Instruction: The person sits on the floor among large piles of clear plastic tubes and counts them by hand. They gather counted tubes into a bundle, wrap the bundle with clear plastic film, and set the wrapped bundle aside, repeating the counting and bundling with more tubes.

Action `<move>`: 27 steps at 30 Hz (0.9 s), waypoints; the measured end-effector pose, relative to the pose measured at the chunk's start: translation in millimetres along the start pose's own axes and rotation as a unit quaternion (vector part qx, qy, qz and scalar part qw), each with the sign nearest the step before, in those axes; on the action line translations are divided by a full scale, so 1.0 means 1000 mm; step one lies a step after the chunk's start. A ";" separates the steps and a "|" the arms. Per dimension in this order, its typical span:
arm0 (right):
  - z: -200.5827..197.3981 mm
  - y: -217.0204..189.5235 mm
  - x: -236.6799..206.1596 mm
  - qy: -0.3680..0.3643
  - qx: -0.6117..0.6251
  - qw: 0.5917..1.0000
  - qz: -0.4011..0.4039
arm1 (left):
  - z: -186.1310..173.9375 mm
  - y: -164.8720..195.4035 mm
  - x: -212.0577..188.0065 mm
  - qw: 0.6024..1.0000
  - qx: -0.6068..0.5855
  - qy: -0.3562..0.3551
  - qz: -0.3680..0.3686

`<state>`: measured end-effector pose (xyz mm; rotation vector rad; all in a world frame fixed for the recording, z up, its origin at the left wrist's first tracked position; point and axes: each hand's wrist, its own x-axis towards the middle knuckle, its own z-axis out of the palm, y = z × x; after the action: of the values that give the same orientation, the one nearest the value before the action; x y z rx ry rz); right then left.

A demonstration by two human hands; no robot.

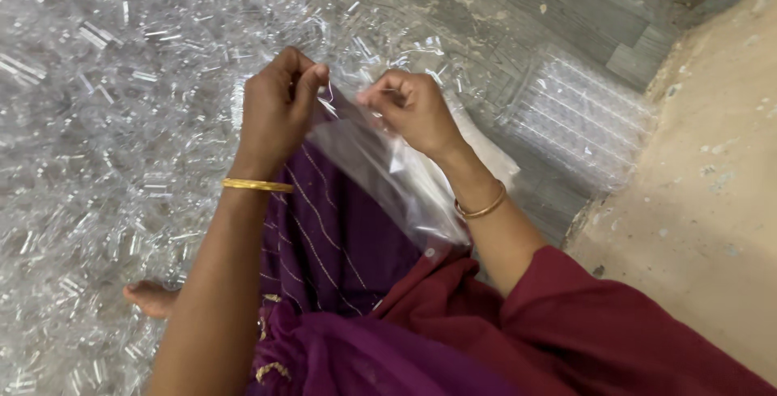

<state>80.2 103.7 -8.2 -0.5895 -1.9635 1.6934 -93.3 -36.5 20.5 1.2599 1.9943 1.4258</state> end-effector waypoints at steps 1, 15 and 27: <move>0.005 -0.003 0.000 0.031 -0.071 0.997 -0.022 | -0.006 0.004 -0.002 0.998 0.056 0.024 -0.003; 0.013 0.017 0.004 -0.139 -0.175 0.975 0.002 | -0.041 -0.045 -0.038 0.992 0.033 -0.001 -0.120; 0.050 0.043 -0.007 -0.157 -0.045 0.983 0.085 | -0.058 -0.085 -0.067 0.990 0.086 0.030 -0.110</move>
<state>56.1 66.2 -57.0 -0.5637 -2.2758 1.9057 -138.1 -131.3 -44.0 1.0356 2.2580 1.2224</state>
